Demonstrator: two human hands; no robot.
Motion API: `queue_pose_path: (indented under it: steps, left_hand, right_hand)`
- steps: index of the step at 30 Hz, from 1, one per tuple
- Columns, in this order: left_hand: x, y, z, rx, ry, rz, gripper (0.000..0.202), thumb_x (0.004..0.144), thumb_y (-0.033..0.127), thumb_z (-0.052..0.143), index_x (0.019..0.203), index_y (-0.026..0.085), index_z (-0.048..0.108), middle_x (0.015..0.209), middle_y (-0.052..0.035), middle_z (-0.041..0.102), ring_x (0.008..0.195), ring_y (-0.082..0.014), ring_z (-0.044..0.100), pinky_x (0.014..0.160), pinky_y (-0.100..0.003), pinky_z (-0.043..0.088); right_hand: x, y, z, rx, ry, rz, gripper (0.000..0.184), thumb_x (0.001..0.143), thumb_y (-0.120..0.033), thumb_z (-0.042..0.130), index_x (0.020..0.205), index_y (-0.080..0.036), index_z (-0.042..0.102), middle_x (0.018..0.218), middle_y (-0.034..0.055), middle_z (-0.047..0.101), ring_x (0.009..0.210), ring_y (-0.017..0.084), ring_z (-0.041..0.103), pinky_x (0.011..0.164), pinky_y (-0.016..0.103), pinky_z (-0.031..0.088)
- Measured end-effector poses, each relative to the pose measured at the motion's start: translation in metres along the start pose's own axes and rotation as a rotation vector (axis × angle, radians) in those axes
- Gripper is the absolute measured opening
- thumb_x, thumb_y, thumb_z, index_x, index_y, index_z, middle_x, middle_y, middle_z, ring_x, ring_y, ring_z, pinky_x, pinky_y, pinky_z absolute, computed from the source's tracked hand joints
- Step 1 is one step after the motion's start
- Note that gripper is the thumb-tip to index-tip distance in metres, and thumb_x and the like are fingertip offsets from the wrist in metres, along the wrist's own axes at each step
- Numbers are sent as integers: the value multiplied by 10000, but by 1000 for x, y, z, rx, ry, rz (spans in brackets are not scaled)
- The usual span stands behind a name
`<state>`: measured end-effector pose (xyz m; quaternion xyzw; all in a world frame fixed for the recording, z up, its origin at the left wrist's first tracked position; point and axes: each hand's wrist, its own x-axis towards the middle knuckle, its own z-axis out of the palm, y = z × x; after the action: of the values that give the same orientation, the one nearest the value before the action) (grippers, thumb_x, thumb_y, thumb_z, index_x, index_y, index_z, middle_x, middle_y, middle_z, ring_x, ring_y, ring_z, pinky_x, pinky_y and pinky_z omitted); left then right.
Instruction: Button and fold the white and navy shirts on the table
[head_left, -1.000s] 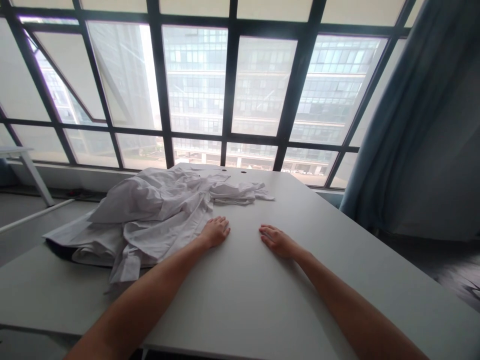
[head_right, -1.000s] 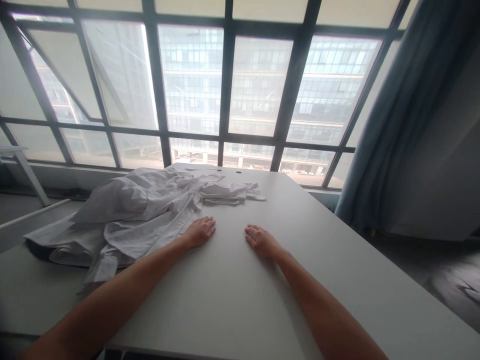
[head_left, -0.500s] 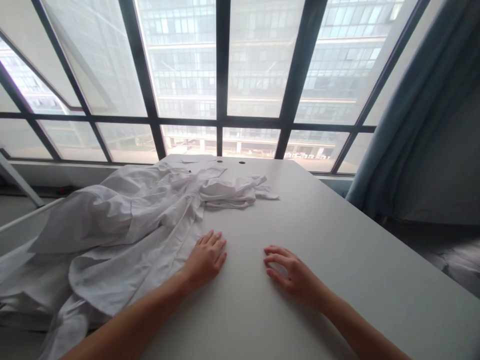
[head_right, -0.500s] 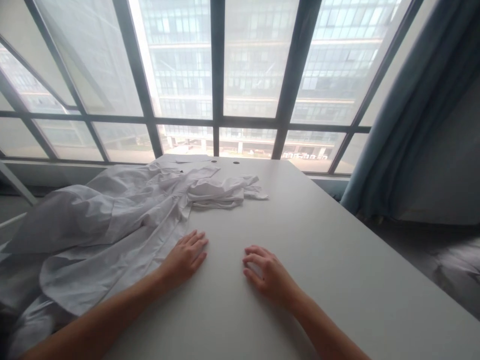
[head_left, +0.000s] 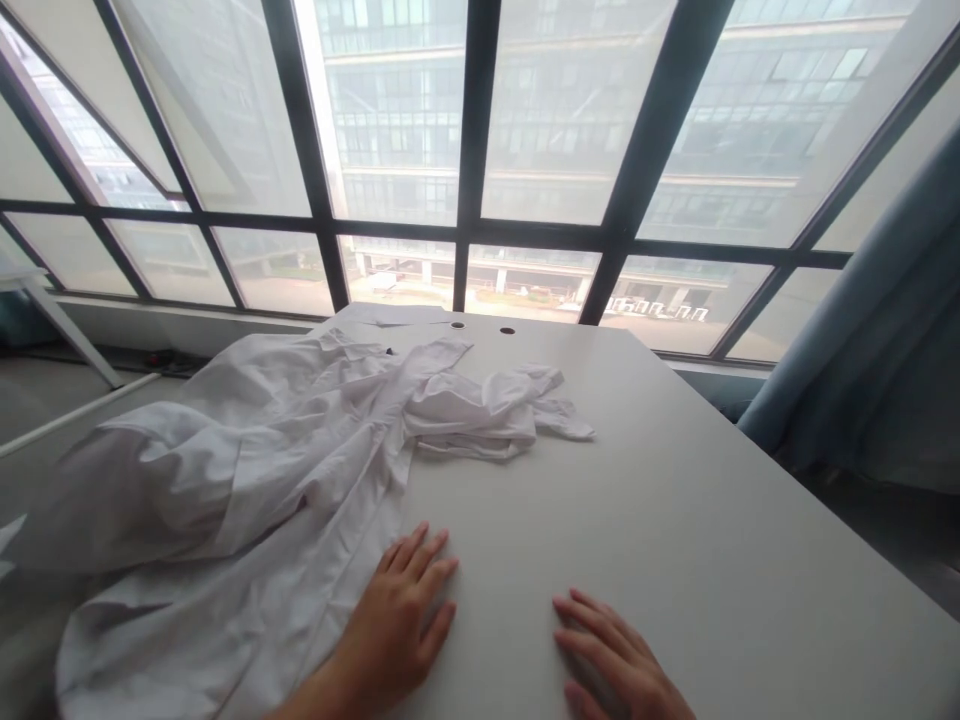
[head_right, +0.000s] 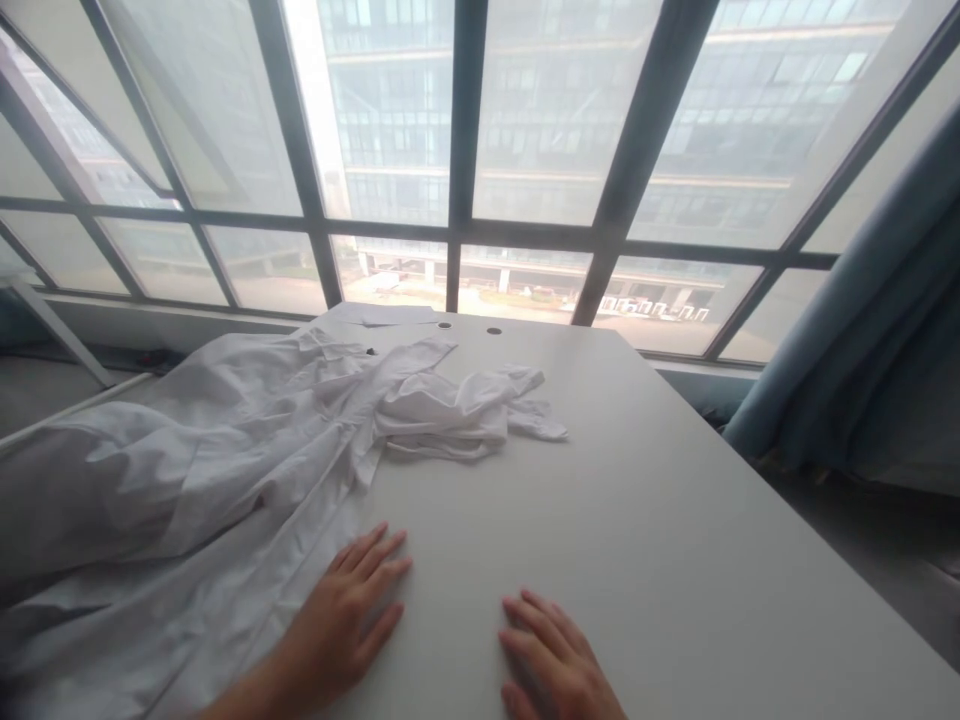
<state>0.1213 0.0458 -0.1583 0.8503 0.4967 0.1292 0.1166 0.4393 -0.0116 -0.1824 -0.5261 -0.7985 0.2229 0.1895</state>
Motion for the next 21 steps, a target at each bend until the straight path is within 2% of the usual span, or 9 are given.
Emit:
queue_pose_path:
  steps: [3,7,11,14,15,17,19,21]
  left_hand:
    - [5,8,-13,17,54,28,423,922,307,472,1326,256,583,1522,-42,441,1446,-289,312,1180,-505,296]
    - [1,17,-30,24,34,37,425,927,300,485,1322,181,585,1506,-86,460,1429,-288,341,1187,-470,275]
    - [-5,17,-32,3,50,37,409,911,308,528,1297,194,602,1489,-85,481,1421,-279,357,1181,-450,284]
    - [-5,14,-30,-18,72,63,351,914,289,521,1234,213,641,1439,-83,537,1385,-258,419,1157,-434,328]
    - [-4,13,-31,-6,114,64,329,917,285,513,1205,214,656,1421,-88,553,1365,-256,445,1155,-443,326]
    - [-2,8,-36,71,276,20,312,919,275,502,1173,206,669,1413,-106,556,1351,-270,458,1168,-484,283]
    - [-2,-3,-47,208,465,-77,332,911,270,509,1201,194,653,1434,-129,528,1365,-299,431,1176,-524,228]
    - [-5,-20,-61,342,557,-207,369,895,268,533,1240,178,629,1407,-155,541,1326,-324,459,1144,-526,268]
  right_hand:
    - [6,-29,-14,-42,31,7,431,916,-473,521,1260,-260,668,1468,103,506,1410,327,385,1170,548,315]
    - [10,-58,-25,-48,112,13,380,863,-402,574,1148,-189,708,1384,143,580,1316,311,500,1137,499,369]
    - [10,-66,-27,37,175,11,258,833,-345,579,979,-189,723,1251,135,666,1183,282,600,1075,458,430]
    - [9,-66,-28,80,200,4,211,827,-332,584,928,-199,713,1235,121,675,1173,267,608,1066,429,435]
    - [8,-65,-28,78,209,3,204,824,-326,585,923,-199,711,1238,120,673,1179,267,605,1068,425,431]
    - [7,-65,-27,69,218,3,202,822,-313,584,926,-195,711,1242,121,670,1189,265,598,1073,420,423]
    - [6,-65,-27,68,213,4,207,815,-298,584,939,-194,713,1247,121,668,1194,264,596,1075,415,419]
    - [5,-66,-28,75,208,5,212,806,-283,587,951,-197,716,1257,116,665,1200,262,592,1077,410,415]
